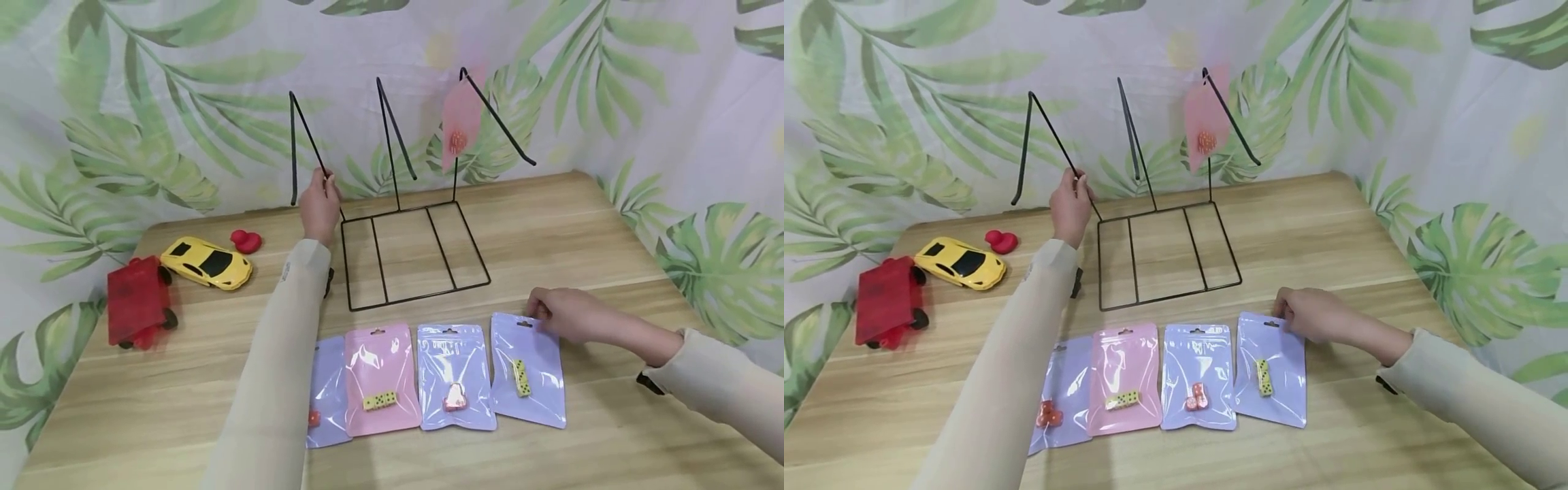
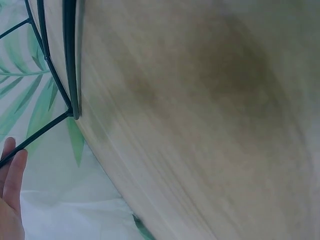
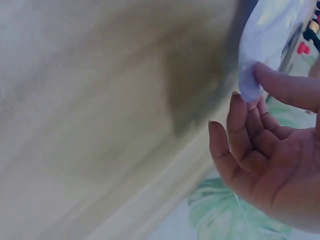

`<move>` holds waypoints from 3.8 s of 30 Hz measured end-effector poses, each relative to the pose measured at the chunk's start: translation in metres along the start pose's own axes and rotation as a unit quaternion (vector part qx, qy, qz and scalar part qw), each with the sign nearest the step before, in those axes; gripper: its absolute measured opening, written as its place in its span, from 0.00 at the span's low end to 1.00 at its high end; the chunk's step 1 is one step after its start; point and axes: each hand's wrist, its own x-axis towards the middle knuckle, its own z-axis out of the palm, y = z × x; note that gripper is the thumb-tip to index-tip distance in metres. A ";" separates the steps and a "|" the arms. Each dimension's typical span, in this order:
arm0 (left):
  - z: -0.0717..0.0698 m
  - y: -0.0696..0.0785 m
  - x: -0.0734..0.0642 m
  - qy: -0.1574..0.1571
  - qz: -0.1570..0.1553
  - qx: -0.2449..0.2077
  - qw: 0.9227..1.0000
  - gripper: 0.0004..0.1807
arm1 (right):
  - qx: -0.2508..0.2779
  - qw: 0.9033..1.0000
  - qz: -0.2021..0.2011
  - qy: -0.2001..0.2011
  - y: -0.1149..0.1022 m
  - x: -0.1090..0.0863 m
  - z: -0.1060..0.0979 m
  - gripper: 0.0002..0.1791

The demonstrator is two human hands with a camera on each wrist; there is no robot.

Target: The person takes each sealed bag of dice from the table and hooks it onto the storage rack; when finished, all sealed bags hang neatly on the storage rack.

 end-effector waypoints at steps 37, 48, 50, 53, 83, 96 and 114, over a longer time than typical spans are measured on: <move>0.002 0.000 0.001 0.014 0.019 0.009 1.000 0.16 | 0.033 0.863 -0.248 0.439 -0.161 0.027 -0.109 0.04; 0.001 -0.005 0.003 0.015 0.020 0.009 1.000 0.18 | 0.034 0.856 -0.219 0.468 -0.170 0.059 -0.112 0.07; 0.001 -0.005 0.003 0.017 0.023 0.012 1.000 0.17 | 0.037 0.859 -0.211 0.466 -0.169 0.064 -0.113 0.08; 0.000 -0.005 0.003 0.021 0.029 0.019 0.999 0.17 | 0.049 0.870 -0.187 0.453 -0.170 0.073 -0.115 0.09; 0.003 0.000 -0.001 0.018 0.022 0.024 0.999 0.18 | 0.108 0.902 -0.004 0.418 -0.176 0.179 -0.159 0.15; 0.005 0.002 -0.002 0.022 0.024 0.023 0.999 0.17 | 0.124 0.907 -0.001 0.401 -0.163 0.173 -0.152 0.28; -0.003 0.004 0.000 0.034 0.030 0.034 0.998 0.17 | 0.014 0.794 -0.305 0.526 -0.152 0.073 -0.087 0.21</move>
